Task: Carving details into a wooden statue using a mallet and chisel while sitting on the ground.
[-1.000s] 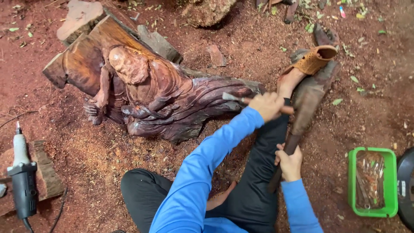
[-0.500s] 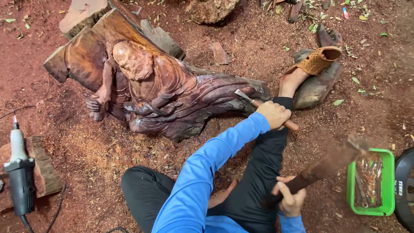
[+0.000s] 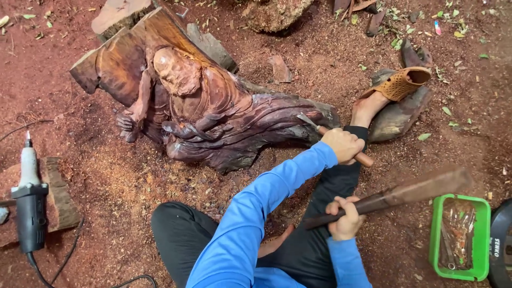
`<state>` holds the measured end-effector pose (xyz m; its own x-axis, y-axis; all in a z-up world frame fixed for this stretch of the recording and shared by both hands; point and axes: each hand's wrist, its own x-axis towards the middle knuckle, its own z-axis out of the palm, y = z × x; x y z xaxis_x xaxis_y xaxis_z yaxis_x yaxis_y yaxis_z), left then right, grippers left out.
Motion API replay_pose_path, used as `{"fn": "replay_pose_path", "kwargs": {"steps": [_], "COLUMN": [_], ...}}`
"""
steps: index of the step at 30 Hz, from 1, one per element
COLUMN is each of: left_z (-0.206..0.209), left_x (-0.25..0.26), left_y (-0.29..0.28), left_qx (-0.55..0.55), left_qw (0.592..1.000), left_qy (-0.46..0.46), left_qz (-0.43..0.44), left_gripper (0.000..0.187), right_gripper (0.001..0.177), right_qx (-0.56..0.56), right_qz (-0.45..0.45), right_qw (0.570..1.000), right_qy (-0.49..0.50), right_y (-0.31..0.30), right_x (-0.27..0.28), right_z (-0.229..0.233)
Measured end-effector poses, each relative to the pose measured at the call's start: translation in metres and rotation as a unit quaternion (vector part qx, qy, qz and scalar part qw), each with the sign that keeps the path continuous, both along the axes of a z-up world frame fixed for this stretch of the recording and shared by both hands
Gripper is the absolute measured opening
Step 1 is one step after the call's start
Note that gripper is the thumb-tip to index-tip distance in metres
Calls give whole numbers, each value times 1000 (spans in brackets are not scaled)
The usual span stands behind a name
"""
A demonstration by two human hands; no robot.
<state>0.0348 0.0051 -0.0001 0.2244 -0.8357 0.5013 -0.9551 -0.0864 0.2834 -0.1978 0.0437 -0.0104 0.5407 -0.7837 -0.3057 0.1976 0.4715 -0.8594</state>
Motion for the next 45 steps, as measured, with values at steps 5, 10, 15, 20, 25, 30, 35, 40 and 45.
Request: {"fn": "replay_pose_path", "kwargs": {"steps": [5,10,15,20,25,30,35,40,45], "left_z": [-15,3,7,-16,-21,-15,-27,-27,-41], "left_x": [1,10,-9,-20,-7,-2,-4,-2,8], "left_y": [-1,2,27,4,-7,-3,-6,-7,-15], "left_qx": [35,124,-16,-31,0,11,7,-6,56], "left_qw": [999,992,992,998,999,999,997,996,995], "left_qy": [-32,0,-62,-54,-36,-11,-39,-49,-40], "left_qz": [3,15,107,25,41,45,60,78,78], "left_gripper": [22,22,13,30,31,32,23,34,38], "right_gripper": [14,8,17,30,26,20,16,20,16], "right_qx": [33,97,66,-14,-9,-17,68,20,121], "right_qz": [79,92,156,91,-1,107,10,111,4], "right_qw": [994,991,980,989,1000,985,998,988,993], "right_qy": [72,15,101,113,10,133,-2,106,-18], "right_y": [-15,-6,-11,-23,-30,-39,-32,-45,-38], "right_x": [-14,-15,-38,-57,-42,-25,-13,-21,-4], "right_z": [-16,-28,-19,-5,-12,-17,-17,-13,-24]}}
